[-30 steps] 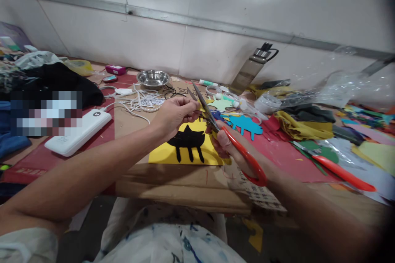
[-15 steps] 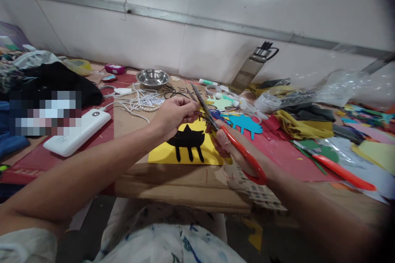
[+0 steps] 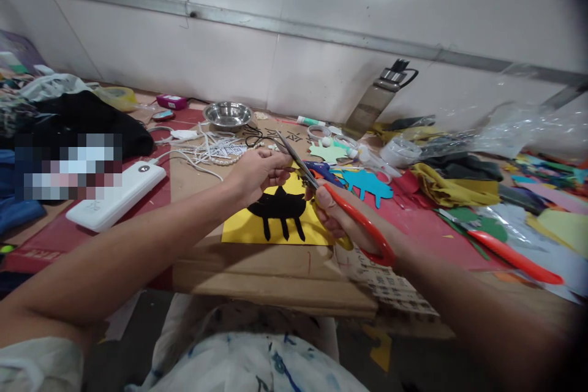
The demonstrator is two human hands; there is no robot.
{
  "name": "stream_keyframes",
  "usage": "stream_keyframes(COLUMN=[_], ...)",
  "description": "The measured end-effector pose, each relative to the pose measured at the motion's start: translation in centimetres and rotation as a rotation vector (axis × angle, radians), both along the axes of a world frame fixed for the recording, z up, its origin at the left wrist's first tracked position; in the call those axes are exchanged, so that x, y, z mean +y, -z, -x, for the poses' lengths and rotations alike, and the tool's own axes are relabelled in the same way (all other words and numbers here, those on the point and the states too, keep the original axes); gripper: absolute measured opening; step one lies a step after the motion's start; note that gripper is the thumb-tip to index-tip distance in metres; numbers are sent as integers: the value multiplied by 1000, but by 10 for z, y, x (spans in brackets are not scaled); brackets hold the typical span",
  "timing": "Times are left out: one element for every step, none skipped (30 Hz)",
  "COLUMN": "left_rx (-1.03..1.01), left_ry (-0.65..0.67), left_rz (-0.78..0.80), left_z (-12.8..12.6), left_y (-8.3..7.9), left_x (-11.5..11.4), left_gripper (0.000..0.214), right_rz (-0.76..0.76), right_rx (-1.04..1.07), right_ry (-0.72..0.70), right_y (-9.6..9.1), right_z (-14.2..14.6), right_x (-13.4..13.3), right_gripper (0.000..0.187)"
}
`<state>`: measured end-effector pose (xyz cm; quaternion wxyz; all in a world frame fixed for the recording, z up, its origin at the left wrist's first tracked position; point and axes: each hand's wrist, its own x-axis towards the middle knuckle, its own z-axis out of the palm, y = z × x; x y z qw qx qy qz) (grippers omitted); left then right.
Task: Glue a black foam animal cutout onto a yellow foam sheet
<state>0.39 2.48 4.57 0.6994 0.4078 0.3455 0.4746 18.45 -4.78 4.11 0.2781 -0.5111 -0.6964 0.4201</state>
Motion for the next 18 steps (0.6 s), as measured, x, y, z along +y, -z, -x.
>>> stream_keyframes(left_rx=[8, 20, 35, 51, 64, 73, 78, 80, 80, 77, 73, 70, 70, 71, 77, 86, 97, 107], left_ry=[-3, -7, -11, -15, -19, -24, -28, -32, -35, -34, -33, -31, -29, -26, -22, -17, -11, -4], left_rz=[32, 67, 102, 136, 165, 186, 200, 209, 215, 220, 225, 230, 238, 246, 256, 266, 279, 295], left_z=[0, 0, 0, 0, 0, 0, 0, 0, 0, 0, 0, 0, 0, 0, 0, 1, 1, 2], left_y=[2, 4, 7, 8, 10, 11, 12, 12, 13, 13, 14, 14, 15, 16, 18, 20, 22, 24], left_x=[4, 7, 11, 15, 18, 20, 22, 23, 24, 24, 25, 25, 26, 27, 29, 31, 34, 37], left_gripper=[15, 15, 14, 14, 14, 15, 16, 17, 18, 18, 18, 18, 18, 18, 19, 20, 20, 21], right_rz=[51, 104, 159, 217, 267, 310, 343, 367, 379, 382, 380, 382, 388, 402, 417, 430, 443, 459], right_rx=[21, 42, 60, 76, 92, 107, 118, 127, 129, 125, 116, 105, 92, 76, 57, 37, 17, 3], right_ry=[-7, -5, 3, 14, 25, 30, 28, 17, 5, 0, 2, 9, 23, 42, 62, 79, 91, 98], right_y=[0, 0, 0, 1, 1, 1, 1, 1, 1, 0, -1, -2, -3, -4, -5, -5, -6, -6], right_z=[1, 1, 1, 1, 1, 1, 0, 0, -1, 0, 0, 1, 2, 3, 4, 6, 7, 8], right_x=[2, 5, 8, 12, 15, 19, 23, 26, 28, 30, 31, 31, 32, 32, 32, 33, 35, 37], right_gripper=[54, 54, 54, 54, 54, 55, 56, 56, 56, 56, 57, 57, 57, 57, 57, 57, 57, 57])
